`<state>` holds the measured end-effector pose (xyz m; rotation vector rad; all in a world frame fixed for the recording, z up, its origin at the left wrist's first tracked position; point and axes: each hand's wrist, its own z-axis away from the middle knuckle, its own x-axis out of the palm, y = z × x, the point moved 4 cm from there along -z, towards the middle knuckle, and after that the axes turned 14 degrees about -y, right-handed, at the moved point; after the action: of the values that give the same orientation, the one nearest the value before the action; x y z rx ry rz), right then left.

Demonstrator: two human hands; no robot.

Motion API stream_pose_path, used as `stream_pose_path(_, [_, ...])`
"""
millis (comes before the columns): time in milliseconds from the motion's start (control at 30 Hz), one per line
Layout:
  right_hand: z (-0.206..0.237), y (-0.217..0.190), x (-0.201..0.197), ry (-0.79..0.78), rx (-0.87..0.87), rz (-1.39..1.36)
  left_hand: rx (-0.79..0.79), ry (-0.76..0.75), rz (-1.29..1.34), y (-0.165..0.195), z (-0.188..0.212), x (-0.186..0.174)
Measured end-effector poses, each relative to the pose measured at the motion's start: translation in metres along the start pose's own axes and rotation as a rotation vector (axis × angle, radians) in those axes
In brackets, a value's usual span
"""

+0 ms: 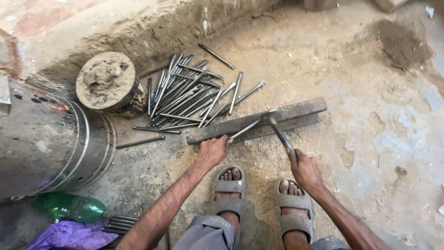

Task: The person repeatedly picks up metal rods from a pile on the floor and places them on a metal bar. Using a hammer, they strike the end of each rod to flatten or shape it. The person continues this process for multiple rods, occasionally adjusting their position.

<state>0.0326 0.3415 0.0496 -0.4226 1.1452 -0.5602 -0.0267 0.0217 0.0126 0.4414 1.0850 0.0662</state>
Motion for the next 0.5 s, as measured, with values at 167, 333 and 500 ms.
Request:
stream_pose_path(167, [-0.001, 0.027, -0.053, 0.111, -0.093, -0.113, 0.084, 0.152, -0.123, 0.004, 0.001, 0.006])
stream_pose_path(333, [0.003, 0.034, -0.034, 0.256, -0.172, -0.369, -0.015, -0.034, -0.013, -0.006, 0.0, 0.023])
stream_pose_path(500, [-0.003, 0.033, 0.018, -0.112, 0.046, 0.006, 0.249, 0.557, -0.266, 0.01, 0.009, -0.008])
